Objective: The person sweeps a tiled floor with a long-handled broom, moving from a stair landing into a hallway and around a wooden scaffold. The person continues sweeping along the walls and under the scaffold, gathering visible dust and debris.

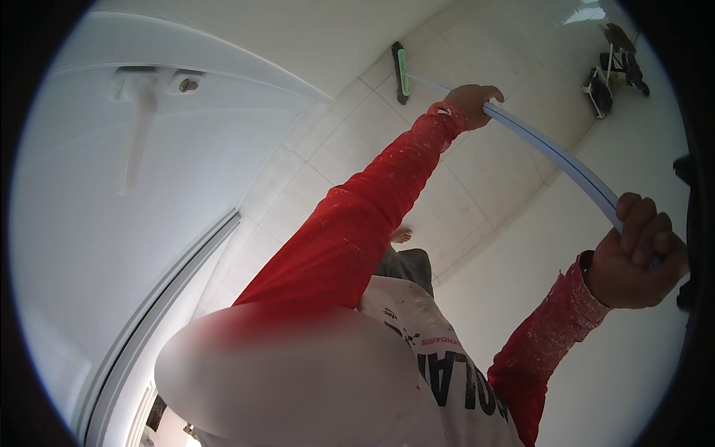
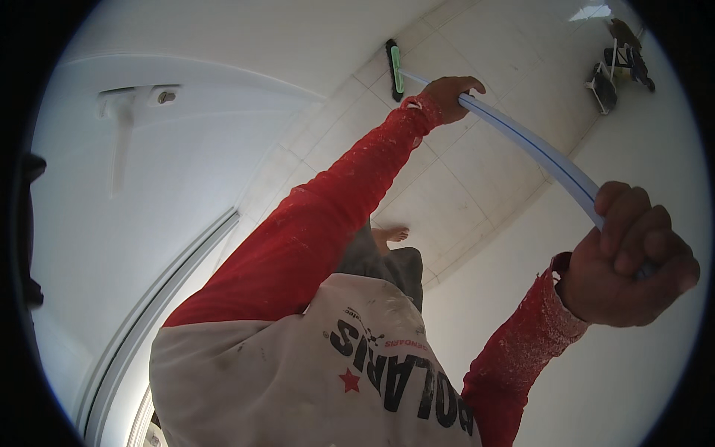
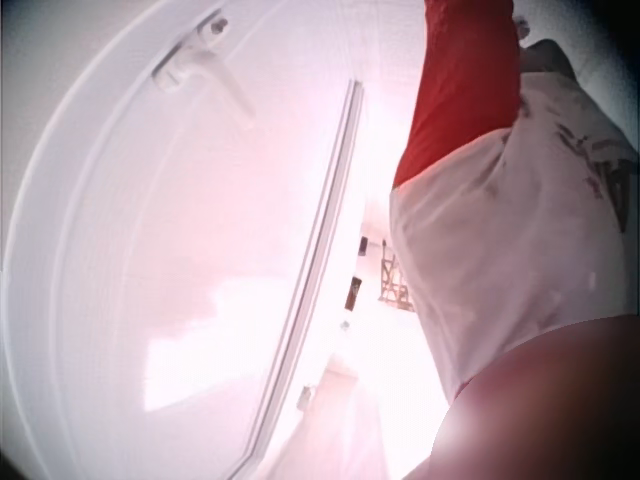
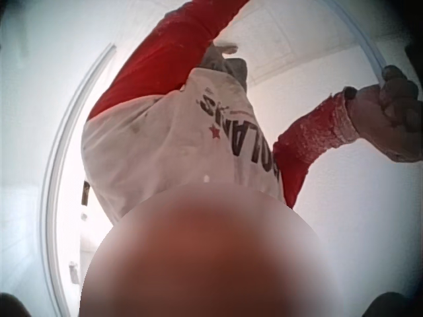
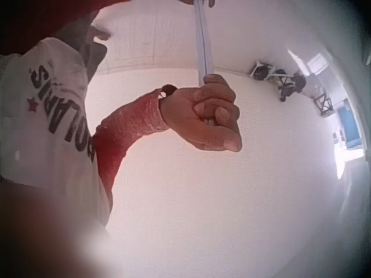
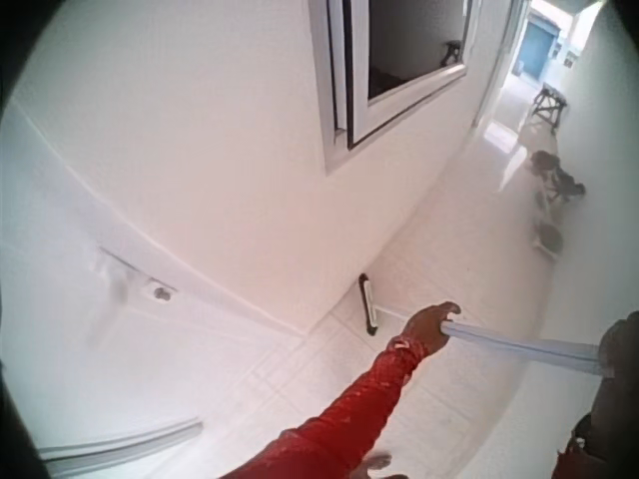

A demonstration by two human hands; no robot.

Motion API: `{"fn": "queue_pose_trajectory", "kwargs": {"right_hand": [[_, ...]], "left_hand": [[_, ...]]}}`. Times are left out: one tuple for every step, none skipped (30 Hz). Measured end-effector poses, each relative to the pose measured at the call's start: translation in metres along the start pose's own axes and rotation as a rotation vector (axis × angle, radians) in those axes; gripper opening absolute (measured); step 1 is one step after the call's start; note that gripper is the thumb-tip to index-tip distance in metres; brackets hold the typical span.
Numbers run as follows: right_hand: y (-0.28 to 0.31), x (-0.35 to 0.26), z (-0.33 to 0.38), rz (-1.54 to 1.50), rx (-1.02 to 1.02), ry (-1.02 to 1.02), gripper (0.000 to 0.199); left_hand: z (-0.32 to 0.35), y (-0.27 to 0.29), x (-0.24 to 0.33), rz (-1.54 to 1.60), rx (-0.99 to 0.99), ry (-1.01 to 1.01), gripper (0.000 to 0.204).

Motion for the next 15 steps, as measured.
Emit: {"fn": "queue_pose_trajectory", "kwargs": {"right_hand": [[0.005,-0.014,-0.006,-0.03,-0.035,0.074,0.039],[0.013,-0.026,-0.012,-0.079,-0.011,0.08,0.037],[0.023,-0.031,-0.019,-0.185,0.061,0.062,0.033],[0.026,-0.03,-0.025,-0.186,0.093,-0.082,0.032],[0.025,-0.023,-0.027,-0.24,0.065,-0.136,0.034],[0.018,-0.02,-0.029,-0.273,0.023,-0.108,0.036],[0.004,0.004,-0.023,-0.533,-0.048,-0.261,0.038],[-0.011,0.026,-0.014,-0.538,-0.123,-0.331,0.039],[-0.03,0.054,0.005,-0.5,-0.107,-0.429,0.039],[-0.051,0.08,0.026,-0.511,-0.112,-0.516,0.038],[-0.065,0.094,0.041,-0.539,-0.203,-0.523,0.039],[-0.072,0.1,0.052,-0.488,-0.289,-0.527,0.04],[-0.071,0.101,0.056,-0.445,-0.348,-0.5,0.041],[-0.063,0.097,0.056,-0.432,-0.325,-0.471,0.041],[-0.05,0.086,0.048,-0.417,-0.349,-0.416,0.041]], "left_hand": [[-0.003,0.003,0.014,0.018,0.007,-0.048,0.029],[0.003,0.0,0.022,0.037,-0.026,-0.037,0.028],[0.013,-0.008,0.03,0.06,-0.063,-0.03,0.026],[0.034,-0.017,0.029,0.057,-0.083,0.012,0.025],[0.061,-0.028,0.027,0.047,-0.098,0.024,0.026],[0.09,-0.04,0.014,0.047,-0.188,0.113,0.027],[0.125,-0.048,-0.001,0.03,-0.209,0.187,0.026],[0.156,-0.059,-0.016,-0.075,-0.268,0.302,0.028],[0.189,-0.063,-0.036,-0.069,-0.261,0.421,0.028],[0.22,-0.066,-0.051,-0.085,-0.272,0.504,0.029],[0.244,-0.066,-0.06,-0.058,-0.225,0.466,0.03],[0.258,-0.072,-0.073,0.008,-0.308,0.558,0.03],[0.257,-0.071,-0.077,-0.048,-0.244,0.5,0.032],[0.244,-0.072,-0.079,-0.096,-0.224,0.471,0.033],[0.223,-0.074,-0.078,-0.137,-0.259,0.5,0.034]]}}
Point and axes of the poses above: each hand's wrist, its own z-axis away from the middle knuckle, its own y-axis out of the back of the hand, x = y × z, the point moved 4 cm from there along -z, towards the middle knuckle, and after that the axes turned 13 degrees about -x, right-handed, at the moved point
